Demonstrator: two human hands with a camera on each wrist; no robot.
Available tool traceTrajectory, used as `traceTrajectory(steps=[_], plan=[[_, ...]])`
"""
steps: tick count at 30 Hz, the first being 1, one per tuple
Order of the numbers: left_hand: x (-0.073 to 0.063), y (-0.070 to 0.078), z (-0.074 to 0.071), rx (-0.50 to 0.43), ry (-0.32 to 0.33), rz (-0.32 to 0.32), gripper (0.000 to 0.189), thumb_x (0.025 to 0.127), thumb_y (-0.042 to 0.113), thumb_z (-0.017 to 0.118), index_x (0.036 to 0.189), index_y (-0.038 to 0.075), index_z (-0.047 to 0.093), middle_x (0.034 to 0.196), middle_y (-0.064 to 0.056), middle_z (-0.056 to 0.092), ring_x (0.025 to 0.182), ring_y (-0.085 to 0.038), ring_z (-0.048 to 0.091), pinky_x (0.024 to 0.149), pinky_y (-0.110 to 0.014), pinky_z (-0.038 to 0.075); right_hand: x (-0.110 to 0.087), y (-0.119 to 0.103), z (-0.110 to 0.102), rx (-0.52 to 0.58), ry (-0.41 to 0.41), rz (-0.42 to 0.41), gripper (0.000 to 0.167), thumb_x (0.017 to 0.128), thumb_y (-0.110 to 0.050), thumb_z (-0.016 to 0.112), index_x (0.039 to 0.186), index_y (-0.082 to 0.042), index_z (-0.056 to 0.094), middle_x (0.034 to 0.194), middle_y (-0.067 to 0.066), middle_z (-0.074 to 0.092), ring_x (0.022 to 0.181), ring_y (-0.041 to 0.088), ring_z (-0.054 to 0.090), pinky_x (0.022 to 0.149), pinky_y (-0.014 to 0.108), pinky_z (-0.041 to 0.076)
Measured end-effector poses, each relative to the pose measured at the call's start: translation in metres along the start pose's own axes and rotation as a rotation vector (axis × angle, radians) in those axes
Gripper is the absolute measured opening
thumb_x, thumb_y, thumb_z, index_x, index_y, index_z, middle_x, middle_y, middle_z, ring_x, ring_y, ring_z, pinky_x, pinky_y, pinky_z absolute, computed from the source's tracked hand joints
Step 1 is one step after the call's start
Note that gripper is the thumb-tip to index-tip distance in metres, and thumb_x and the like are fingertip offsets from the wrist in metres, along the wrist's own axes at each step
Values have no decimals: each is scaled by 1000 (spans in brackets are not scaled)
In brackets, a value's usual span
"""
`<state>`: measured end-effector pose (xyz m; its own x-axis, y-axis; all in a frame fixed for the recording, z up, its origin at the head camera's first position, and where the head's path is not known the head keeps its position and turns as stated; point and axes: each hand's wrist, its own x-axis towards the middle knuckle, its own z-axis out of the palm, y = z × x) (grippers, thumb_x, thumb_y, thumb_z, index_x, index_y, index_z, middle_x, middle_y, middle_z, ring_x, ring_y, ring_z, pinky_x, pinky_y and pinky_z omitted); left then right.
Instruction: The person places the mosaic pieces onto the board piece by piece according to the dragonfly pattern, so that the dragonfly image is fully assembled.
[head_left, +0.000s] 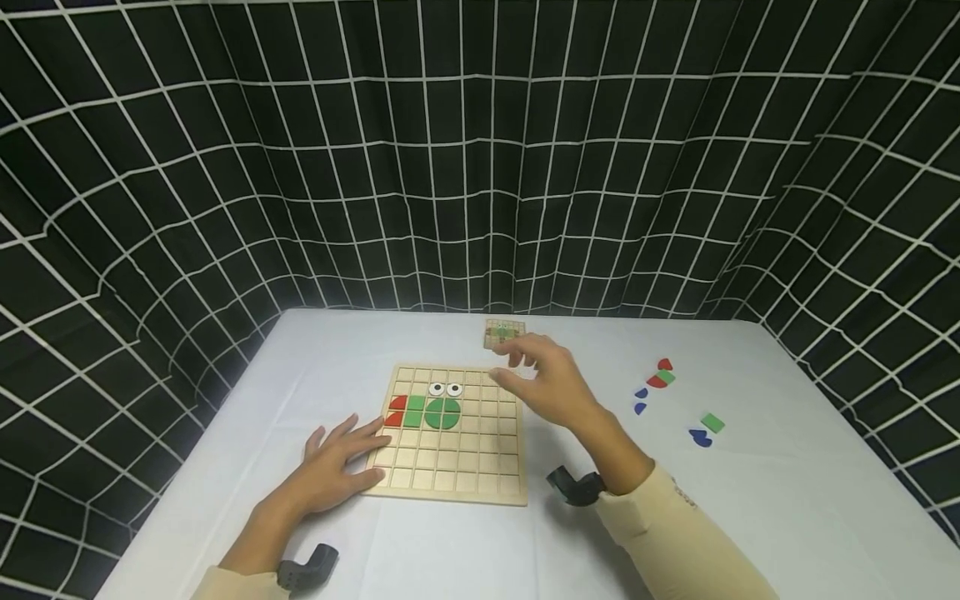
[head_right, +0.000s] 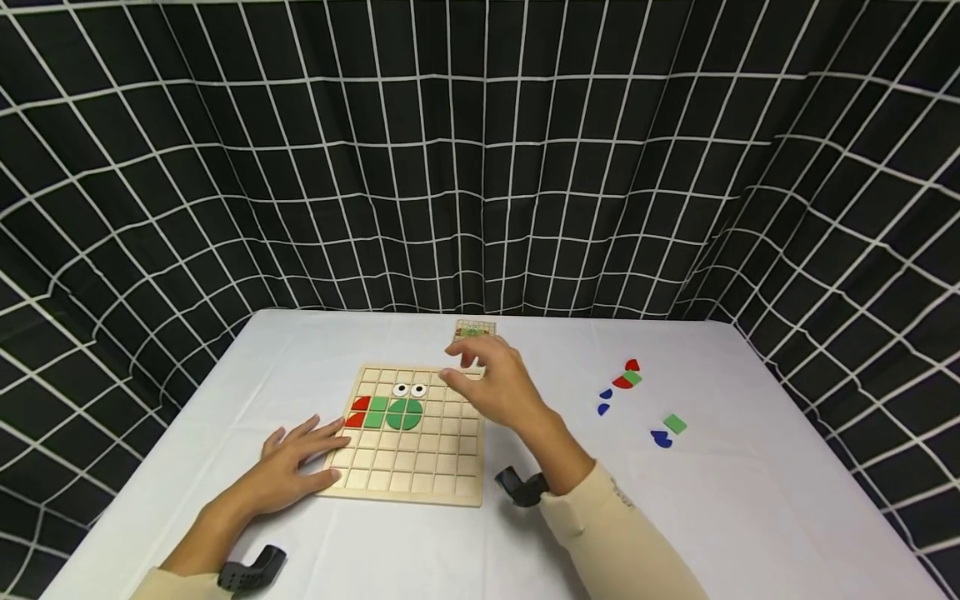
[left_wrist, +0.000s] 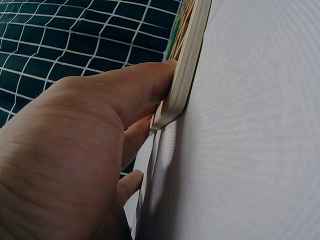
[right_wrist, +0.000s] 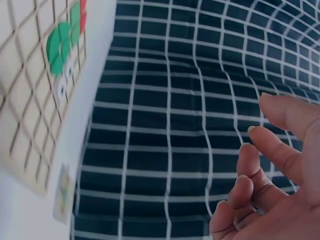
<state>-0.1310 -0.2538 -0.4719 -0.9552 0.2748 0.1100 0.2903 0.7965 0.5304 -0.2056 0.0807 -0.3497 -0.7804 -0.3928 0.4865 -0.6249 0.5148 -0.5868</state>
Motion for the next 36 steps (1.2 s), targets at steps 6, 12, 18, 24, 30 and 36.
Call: traceTrajectory(steps=[6,12,18,24,30,36], plan=[[2,1,2,2,-18,-1,50,85,45,70,129,24,63,149,5,41,142,-34,20,108,-62,-4,-24,23,-38,-22,107,-47,28,81,-12,79,107,-8,70,85,-1,62,86,24,55,73,45,48],[1,2,0,0,-14,-11,49,84,43,71,128,22,64,148,4,42,142,-34,21,108,-62,-4,-46,52,-71,-72,174,-93,30,78,-5,79,106,-7,70,87,-4,63,86,16,53,71,36,45],[0,2,-2,4,-22,-19,50,85,44,70,129,23,63,149,4,41,142,-34,20,108,-61,-4,-72,79,-100,-115,237,-5,32,76,1,79,107,-4,70,85,2,62,82,10,48,72,22,40],[0,1,-4,5,-15,-14,49,85,43,70,129,23,63,149,5,41,141,-35,20,108,-62,-4,-96,103,-125,-155,270,155,29,83,-8,76,111,-6,69,93,10,62,87,9,46,76,19,37],[0,-2,-2,12,-22,-14,50,85,46,69,130,24,63,149,6,40,142,-34,20,108,-62,-3,-114,129,-146,-190,240,277,34,88,-18,72,119,-5,65,99,11,59,90,15,45,74,14,35],[1,-1,0,4,-17,-11,51,84,46,70,129,24,63,149,5,40,142,-34,20,108,-62,-4,-131,158,-161,-190,226,411,41,90,-27,71,122,-4,61,98,4,57,88,14,45,68,15,37]])
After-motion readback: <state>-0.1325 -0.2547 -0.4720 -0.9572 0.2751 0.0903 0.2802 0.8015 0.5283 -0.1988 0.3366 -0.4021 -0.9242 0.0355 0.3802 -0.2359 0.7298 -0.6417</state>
